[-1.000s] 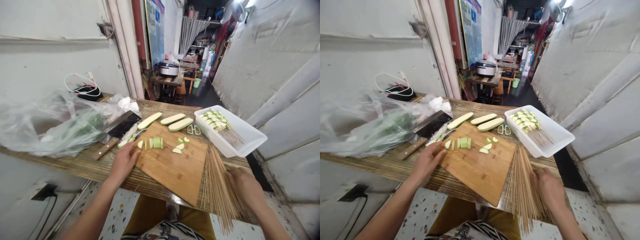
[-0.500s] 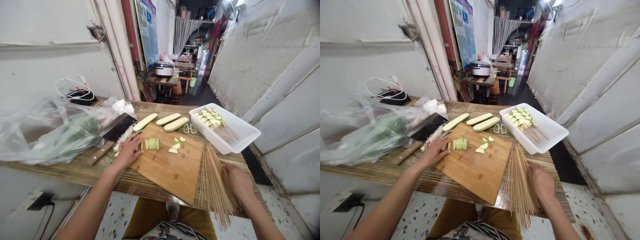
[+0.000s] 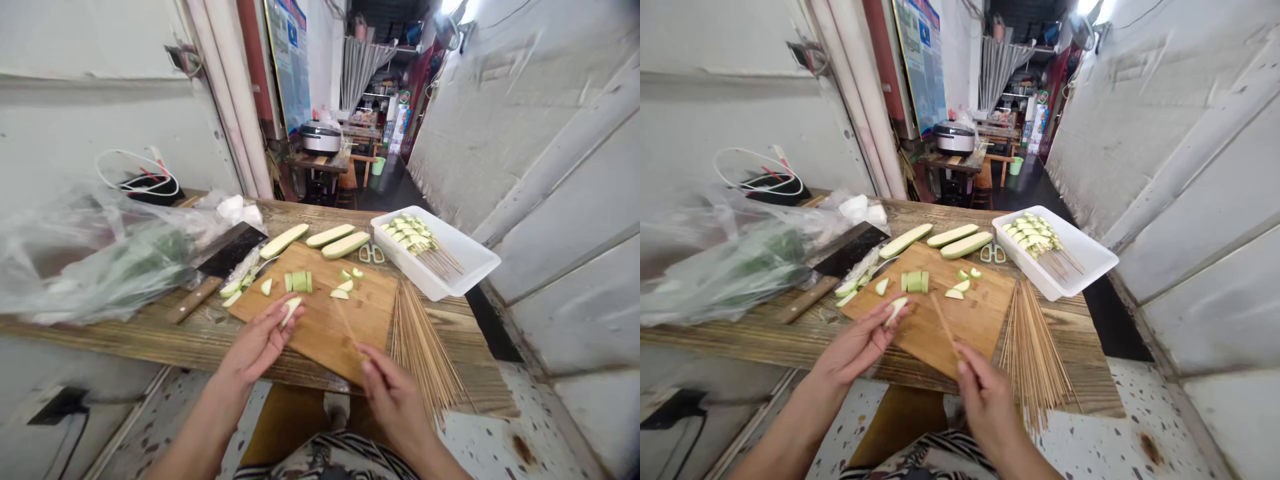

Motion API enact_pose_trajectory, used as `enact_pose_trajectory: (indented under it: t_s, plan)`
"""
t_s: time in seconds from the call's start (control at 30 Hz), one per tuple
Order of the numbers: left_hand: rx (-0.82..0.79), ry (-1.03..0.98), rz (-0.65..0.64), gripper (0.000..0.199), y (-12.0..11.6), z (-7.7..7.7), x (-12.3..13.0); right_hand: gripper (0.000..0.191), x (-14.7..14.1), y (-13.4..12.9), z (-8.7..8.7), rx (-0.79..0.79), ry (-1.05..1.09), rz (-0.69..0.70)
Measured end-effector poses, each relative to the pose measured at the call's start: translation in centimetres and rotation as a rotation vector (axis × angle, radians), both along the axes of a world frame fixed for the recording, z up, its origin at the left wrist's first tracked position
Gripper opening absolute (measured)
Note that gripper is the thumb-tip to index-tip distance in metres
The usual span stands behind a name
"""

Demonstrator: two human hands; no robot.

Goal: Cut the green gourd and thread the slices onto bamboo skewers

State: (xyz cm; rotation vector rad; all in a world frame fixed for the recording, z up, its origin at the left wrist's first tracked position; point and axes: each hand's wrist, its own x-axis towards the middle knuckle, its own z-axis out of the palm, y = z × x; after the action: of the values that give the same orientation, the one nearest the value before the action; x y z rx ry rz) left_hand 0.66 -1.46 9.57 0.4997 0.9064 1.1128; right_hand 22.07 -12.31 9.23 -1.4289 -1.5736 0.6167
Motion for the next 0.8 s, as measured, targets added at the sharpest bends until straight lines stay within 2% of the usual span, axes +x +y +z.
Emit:
enact_pose_trajectory:
  t_s: [0.1,0.2,0.5,0.8]
  plan:
    - [-0.046,-0.079,0.047,0.019,-0.5,-0.4,1.0,0.028,-3.0,-0.1,-0.7,0.097,0.054,0.132]
    - [-0.127,-0.115,0.053,0.016,-0.6,-0.3,1.1,0.030,-3.5,-0.3,-0.8,0.142,0.043,0.210]
    - [-0.173,-0.122,0.118,0.012,-1.5,1.3,1.9,0.034,-3.7,-0.5,-0.8,0.119,-0.008,0.237]
    - [-0.144,-0.089,0.099,0.012,-1.8,1.8,2.3,0.032,-3.3,-0.5,-1.1,0.100,-0.045,0.218]
